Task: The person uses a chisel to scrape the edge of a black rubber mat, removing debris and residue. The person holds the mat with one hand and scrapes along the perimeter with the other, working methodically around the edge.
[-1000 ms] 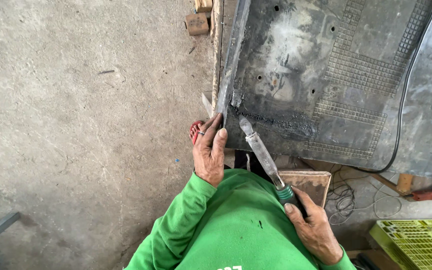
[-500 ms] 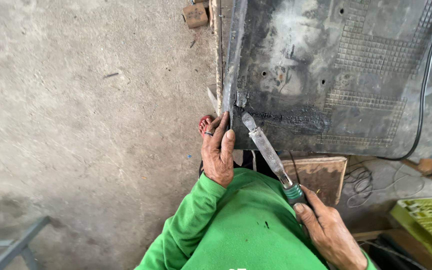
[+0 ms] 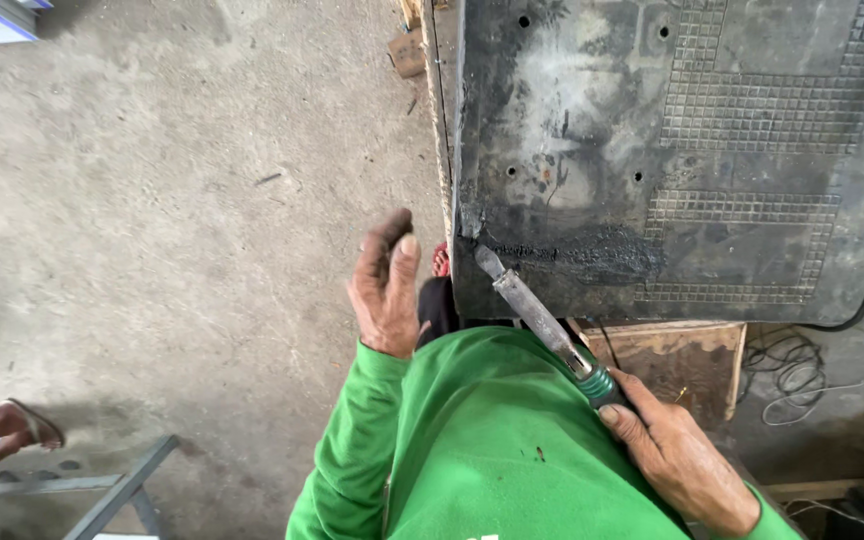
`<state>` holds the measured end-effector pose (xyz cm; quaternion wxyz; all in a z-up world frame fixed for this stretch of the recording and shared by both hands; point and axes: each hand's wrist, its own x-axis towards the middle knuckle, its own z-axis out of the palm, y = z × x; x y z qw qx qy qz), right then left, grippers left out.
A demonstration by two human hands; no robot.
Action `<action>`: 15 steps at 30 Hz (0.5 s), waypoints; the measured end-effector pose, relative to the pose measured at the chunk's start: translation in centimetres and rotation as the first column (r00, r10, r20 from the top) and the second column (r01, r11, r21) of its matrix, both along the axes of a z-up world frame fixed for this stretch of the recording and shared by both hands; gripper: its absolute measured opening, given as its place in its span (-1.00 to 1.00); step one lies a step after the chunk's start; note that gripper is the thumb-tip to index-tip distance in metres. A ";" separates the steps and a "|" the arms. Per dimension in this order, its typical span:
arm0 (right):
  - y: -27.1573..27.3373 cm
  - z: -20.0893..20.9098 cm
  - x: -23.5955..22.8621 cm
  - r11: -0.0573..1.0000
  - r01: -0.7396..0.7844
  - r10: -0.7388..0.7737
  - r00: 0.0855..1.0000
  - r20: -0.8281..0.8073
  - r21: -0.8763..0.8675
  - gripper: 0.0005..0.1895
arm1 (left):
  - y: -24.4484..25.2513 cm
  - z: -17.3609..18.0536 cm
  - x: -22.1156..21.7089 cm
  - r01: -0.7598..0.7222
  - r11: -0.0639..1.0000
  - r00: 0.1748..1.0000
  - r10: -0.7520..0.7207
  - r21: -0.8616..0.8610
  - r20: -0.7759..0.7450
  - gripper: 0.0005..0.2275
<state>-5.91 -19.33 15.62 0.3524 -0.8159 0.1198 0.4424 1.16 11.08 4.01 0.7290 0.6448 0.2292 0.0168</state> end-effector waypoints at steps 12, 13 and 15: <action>3.8 -1.1 -6.2 0.876 0.483 -0.467 0.851 -0.243 0.008 -0.37 | 1.6 1.5 11.0 0.572 0.820 0.817 -0.566 0.025 -0.112 -0.30; 5.0 -1.5 -7.2 0.868 0.495 -0.489 0.842 -0.229 -0.031 -0.37 | 1.7 1.1 11.8 0.619 0.785 0.776 -0.614 -0.010 -0.144 -0.27; 7.8 -1.8 -9.3 0.760 0.649 -0.629 0.741 -0.234 0.014 -0.35 | 2.4 0.9 12.6 0.684 0.730 0.729 -0.684 -0.016 -0.041 -0.26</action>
